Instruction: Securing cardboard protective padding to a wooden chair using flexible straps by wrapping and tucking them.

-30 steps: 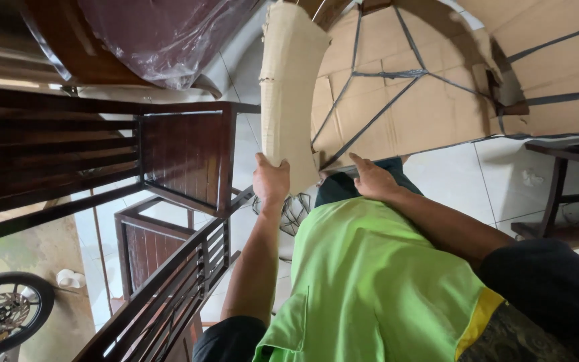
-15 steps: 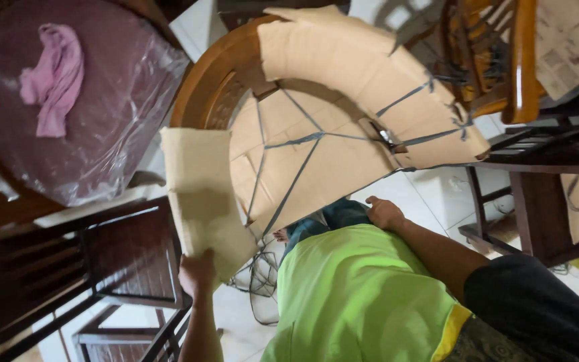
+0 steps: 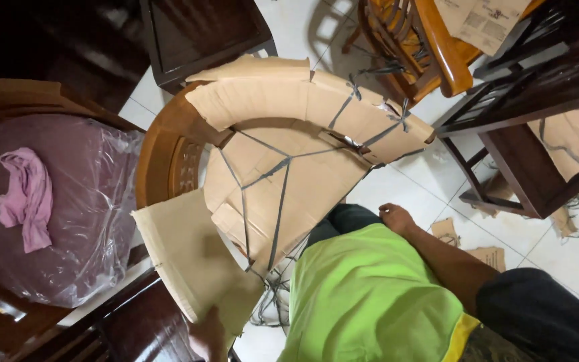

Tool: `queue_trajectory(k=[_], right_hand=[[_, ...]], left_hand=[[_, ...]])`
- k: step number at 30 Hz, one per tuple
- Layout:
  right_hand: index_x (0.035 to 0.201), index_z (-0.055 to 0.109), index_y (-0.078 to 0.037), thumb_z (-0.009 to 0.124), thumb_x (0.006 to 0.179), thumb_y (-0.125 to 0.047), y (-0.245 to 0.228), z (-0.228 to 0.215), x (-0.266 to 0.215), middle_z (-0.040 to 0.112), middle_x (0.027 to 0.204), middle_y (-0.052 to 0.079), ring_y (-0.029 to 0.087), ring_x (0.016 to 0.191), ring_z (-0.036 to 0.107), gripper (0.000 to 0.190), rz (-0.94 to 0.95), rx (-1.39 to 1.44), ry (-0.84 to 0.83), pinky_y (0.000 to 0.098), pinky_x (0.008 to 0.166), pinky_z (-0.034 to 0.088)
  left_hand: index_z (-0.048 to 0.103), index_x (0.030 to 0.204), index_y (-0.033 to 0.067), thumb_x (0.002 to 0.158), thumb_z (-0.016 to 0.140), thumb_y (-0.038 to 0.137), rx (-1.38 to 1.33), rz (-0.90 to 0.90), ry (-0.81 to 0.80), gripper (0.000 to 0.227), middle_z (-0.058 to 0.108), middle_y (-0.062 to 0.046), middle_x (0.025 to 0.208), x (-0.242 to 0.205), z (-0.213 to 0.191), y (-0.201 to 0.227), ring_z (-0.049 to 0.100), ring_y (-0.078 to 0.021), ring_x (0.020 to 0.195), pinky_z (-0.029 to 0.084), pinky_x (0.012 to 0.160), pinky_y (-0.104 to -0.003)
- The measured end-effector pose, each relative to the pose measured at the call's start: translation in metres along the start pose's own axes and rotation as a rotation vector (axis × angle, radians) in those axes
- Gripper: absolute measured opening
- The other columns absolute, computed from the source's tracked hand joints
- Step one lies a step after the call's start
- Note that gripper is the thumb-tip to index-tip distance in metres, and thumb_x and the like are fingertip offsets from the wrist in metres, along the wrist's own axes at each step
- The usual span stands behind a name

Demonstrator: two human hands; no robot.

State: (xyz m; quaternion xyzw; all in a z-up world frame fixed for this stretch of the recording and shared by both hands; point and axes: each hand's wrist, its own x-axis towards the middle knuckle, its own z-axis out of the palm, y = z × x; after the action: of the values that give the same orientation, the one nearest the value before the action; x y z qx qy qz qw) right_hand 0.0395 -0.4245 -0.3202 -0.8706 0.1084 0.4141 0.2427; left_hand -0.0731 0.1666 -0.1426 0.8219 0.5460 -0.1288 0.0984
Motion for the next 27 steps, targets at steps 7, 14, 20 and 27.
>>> queue_trajectory(k=[7, 14, 20, 27], right_hand=[[0.113, 0.076, -0.017, 0.059, 0.095, -0.031, -0.001, -0.067, -0.018, 0.079, 0.106, 0.002, 0.018, 0.092, 0.071, 0.028, 0.323, 0.554, 0.260, 0.0295, 0.089, 0.049], [0.111, 0.075, -0.010, 0.062, 0.089, -0.014, 0.127, -0.161, 0.052, 0.076, 0.083, 0.005, 0.015, 0.057, 0.059, 0.025, 0.349, 0.709, 0.599, 0.0307, 0.043, 0.043], [0.136, 0.060, -0.010, 0.052, 0.095, -0.010, 0.173, -0.309, 0.144, 0.067, 0.126, 0.016, 0.036, 0.123, 0.063, 0.042, 0.397, 0.243, 0.604, 0.0466, 0.108, 0.048], [0.148, 0.045, -0.011, 0.054, 0.095, -0.030, 0.159, -0.430, 0.271, 0.056, 0.134, 0.023, 0.047, 0.128, 0.055, 0.057, 0.215, 0.178, 0.448, 0.0528, 0.107, 0.045]], left_hand=[[0.023, 0.149, 0.0004, 0.072, 0.072, 0.023, -0.096, 0.215, 0.288, 0.095, 0.019, -0.036, 0.160, -0.059, -0.037, 0.063, 0.020, -0.0530, 0.148, 0.014, 0.119, -0.070], [0.038, 0.148, -0.0106, 0.092, 0.062, 0.015, -0.429, 0.561, 0.007, 0.067, 0.053, -0.031, 0.141, -0.165, -0.007, 0.296, 0.059, -0.0403, 0.124, 0.057, 0.100, -0.046], [0.023, 0.162, 0.0266, 0.091, 0.081, 0.025, -1.020, 0.417, -0.416, 0.092, 0.027, -0.019, 0.163, -0.289, 0.052, 0.541, 0.025, -0.0383, 0.152, 0.019, 0.123, -0.060], [0.007, 0.160, -0.0022, 0.085, 0.065, -0.001, -0.751, 0.229, 0.000, 0.095, 0.023, -0.042, 0.155, -0.328, 0.104, 0.660, 0.044, -0.0506, 0.135, 0.040, 0.112, -0.058]])
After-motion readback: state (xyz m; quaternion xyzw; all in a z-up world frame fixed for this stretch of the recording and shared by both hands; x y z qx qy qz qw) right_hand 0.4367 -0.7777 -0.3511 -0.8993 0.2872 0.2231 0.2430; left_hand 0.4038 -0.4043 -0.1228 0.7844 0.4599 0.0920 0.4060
